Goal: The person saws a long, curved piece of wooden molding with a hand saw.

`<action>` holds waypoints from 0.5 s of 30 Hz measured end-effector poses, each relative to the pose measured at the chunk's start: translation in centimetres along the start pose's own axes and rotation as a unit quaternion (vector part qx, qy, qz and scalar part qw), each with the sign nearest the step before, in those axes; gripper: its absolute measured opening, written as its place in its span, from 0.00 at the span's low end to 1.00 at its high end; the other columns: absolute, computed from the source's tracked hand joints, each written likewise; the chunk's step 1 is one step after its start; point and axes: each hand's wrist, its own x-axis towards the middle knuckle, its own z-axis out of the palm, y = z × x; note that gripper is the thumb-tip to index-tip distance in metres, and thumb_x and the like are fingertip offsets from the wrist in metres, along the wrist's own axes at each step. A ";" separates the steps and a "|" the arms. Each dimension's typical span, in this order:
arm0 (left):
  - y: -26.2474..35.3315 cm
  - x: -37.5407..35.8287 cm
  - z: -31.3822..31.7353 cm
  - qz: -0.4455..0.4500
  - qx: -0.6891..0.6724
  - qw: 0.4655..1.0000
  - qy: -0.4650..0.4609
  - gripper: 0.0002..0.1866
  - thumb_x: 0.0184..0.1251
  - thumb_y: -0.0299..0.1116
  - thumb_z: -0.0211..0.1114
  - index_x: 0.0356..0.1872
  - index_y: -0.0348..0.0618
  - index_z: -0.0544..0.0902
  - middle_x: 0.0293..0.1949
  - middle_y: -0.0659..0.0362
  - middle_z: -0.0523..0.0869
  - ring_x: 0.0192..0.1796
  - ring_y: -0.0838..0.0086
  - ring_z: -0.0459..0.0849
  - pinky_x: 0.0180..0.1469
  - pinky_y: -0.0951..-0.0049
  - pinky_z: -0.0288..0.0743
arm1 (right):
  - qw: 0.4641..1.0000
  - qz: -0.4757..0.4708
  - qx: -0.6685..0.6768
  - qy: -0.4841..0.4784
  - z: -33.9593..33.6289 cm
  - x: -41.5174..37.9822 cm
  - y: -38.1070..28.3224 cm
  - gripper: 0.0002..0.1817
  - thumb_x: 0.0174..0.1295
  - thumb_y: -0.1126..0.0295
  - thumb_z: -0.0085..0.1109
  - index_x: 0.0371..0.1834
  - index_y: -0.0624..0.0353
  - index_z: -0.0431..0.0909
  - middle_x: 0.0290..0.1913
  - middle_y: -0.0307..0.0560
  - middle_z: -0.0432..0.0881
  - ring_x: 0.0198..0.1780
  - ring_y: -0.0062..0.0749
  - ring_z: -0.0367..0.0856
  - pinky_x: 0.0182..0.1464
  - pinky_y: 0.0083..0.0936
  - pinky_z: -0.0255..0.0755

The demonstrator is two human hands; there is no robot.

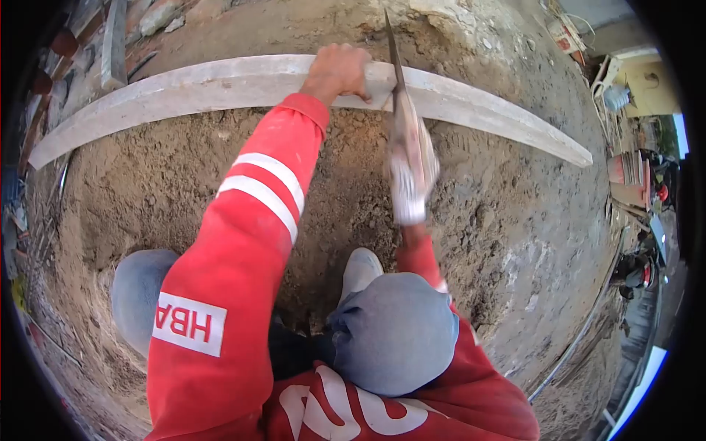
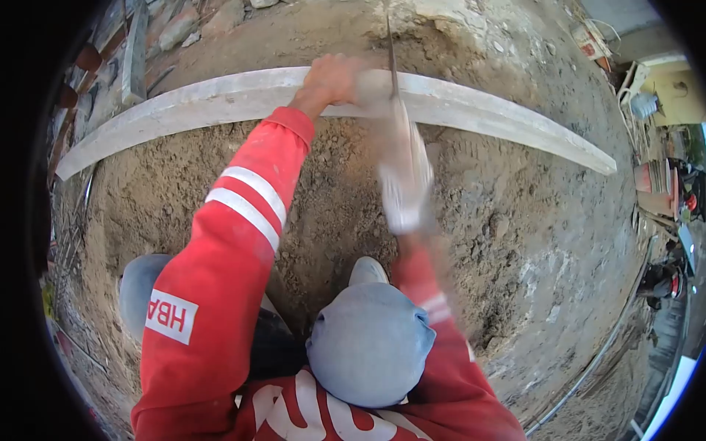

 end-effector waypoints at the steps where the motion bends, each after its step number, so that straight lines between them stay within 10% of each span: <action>1: -0.3 0.1 0.0 0.014 -0.003 0.999 0.035 0.38 0.37 0.58 0.88 0.51 0.49 0.92 0.48 0.49 0.93 0.53 0.53 0.92 0.56 0.55 0.86 | 1.000 0.002 -0.022 -0.011 -0.9 -2.9 -0.9 0.26 0.72 0.72 0.59 0.73 0.63 0.75 0.65 0.54 0.83 0.63 0.47 0.83 0.66 0.39 0.74; 4: -0.7 1.1 1.1 0.008 -0.020 0.998 0.052 0.36 0.38 0.57 0.89 0.49 0.48 0.92 0.48 0.49 0.94 0.53 0.53 0.92 0.56 0.55 0.86 | 0.915 0.191 -0.335 -0.122 -2.6 -6.0 -7.2 0.26 0.79 0.66 0.55 0.78 0.59 0.73 0.68 0.55 0.83 0.63 0.44 0.85 0.63 0.36 0.80; 13: -0.1 0.3 1.0 -0.014 -0.040 0.995 0.087 0.37 0.38 0.55 0.90 0.52 0.49 0.92 0.50 0.49 0.93 0.56 0.53 0.92 0.57 0.55 0.86 | 0.969 -0.219 -0.086 0.075 3.8 7.4 2.2 0.27 0.75 0.69 0.51 0.77 0.59 0.73 0.71 0.56 0.81 0.66 0.55 0.82 0.67 0.43 0.75; 15: -0.7 1.1 0.6 -0.006 -0.039 0.995 0.092 0.37 0.38 0.55 0.90 0.52 0.48 0.92 0.50 0.49 0.93 0.56 0.53 0.92 0.57 0.55 0.86 | 0.971 -0.184 -0.149 0.043 2.0 5.9 1.5 0.26 0.75 0.67 0.55 0.75 0.61 0.74 0.69 0.57 0.82 0.65 0.52 0.83 0.66 0.41 0.76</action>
